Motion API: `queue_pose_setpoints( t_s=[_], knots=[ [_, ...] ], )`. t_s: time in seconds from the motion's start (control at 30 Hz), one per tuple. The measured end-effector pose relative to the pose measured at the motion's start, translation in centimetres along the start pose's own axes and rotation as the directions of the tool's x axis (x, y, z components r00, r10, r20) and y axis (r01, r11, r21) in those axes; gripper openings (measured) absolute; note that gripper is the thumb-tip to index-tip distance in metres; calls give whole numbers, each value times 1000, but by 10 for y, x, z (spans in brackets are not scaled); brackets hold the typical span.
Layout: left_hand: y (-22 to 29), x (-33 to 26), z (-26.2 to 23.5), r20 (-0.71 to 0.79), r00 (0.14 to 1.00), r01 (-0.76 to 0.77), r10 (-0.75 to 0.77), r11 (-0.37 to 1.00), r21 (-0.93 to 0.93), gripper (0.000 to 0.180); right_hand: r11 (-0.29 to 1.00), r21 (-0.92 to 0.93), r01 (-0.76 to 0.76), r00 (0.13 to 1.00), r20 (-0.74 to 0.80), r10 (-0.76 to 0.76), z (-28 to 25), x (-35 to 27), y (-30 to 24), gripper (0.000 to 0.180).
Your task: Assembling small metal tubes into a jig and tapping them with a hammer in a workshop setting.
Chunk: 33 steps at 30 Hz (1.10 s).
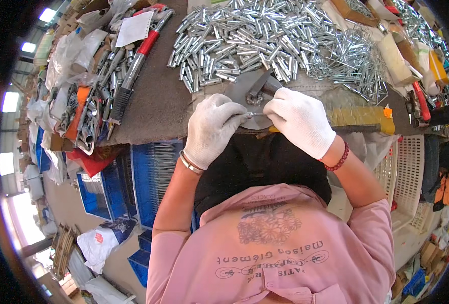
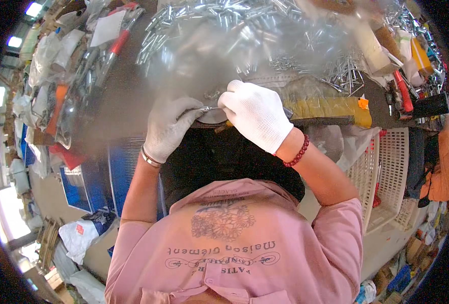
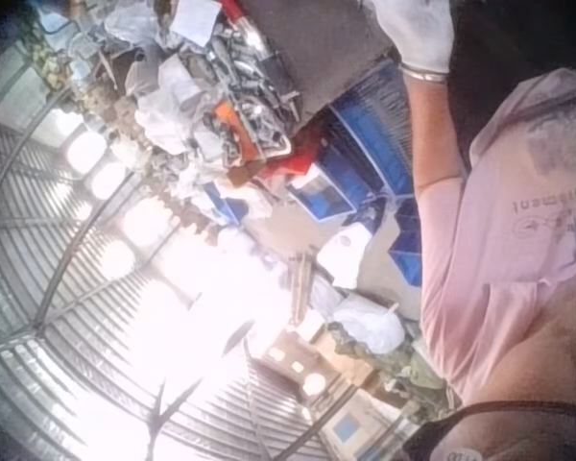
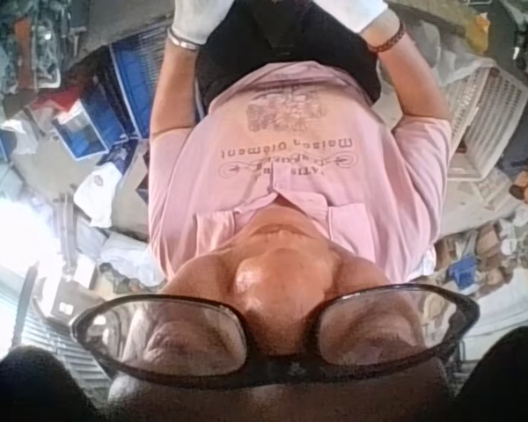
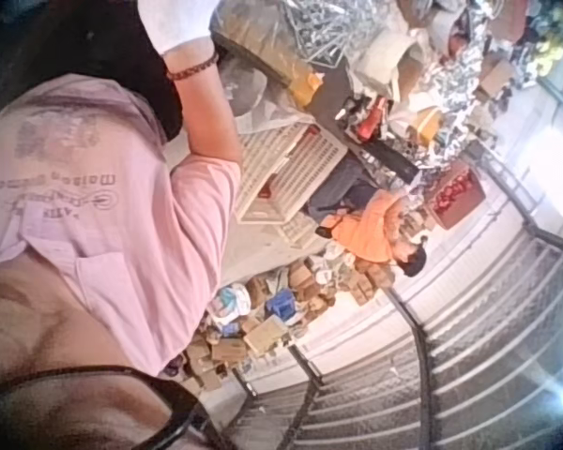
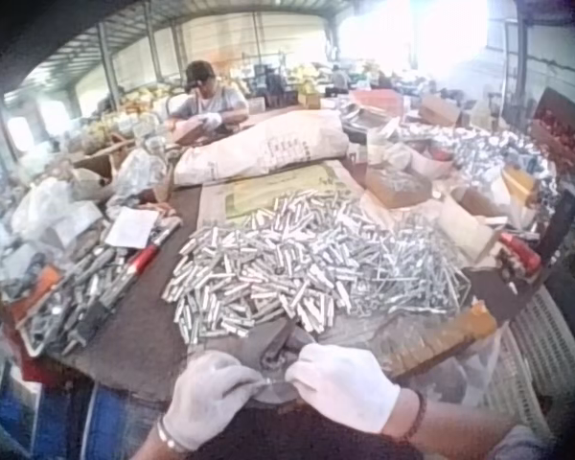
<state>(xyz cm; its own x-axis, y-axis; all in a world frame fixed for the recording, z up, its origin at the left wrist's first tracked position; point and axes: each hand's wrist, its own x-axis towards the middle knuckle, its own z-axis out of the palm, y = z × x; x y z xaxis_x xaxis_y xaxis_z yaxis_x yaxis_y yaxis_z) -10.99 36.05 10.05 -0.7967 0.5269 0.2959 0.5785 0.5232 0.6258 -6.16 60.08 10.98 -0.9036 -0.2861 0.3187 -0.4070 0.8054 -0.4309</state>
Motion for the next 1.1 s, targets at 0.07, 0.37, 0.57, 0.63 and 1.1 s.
queue_pose_setpoints(
  t_s=[0.07,0.37,0.57,0.63,1.1],
  knots=[
    [-2,-3,3,-24,1000,-7,8,1000,16,10,1000,7,13,1000,6,-13,0,0,1,4],
    [-6,-11,12,-112,989,-96,93,995,-23,17,994,6,108,994,0,-108,11,-1,5,10],
    [7,-15,12,-185,978,-90,93,996,27,16,982,-63,-180,959,-234,161,-35,-15,32,9],
    [6,-14,12,-185,978,-99,101,995,20,16,944,-185,-274,935,-283,216,-50,-20,65,8],
    [-14,-20,25,-190,972,-136,137,991,16,21,982,-134,-134,981,-157,113,-36,3,58,8]
  ],
)
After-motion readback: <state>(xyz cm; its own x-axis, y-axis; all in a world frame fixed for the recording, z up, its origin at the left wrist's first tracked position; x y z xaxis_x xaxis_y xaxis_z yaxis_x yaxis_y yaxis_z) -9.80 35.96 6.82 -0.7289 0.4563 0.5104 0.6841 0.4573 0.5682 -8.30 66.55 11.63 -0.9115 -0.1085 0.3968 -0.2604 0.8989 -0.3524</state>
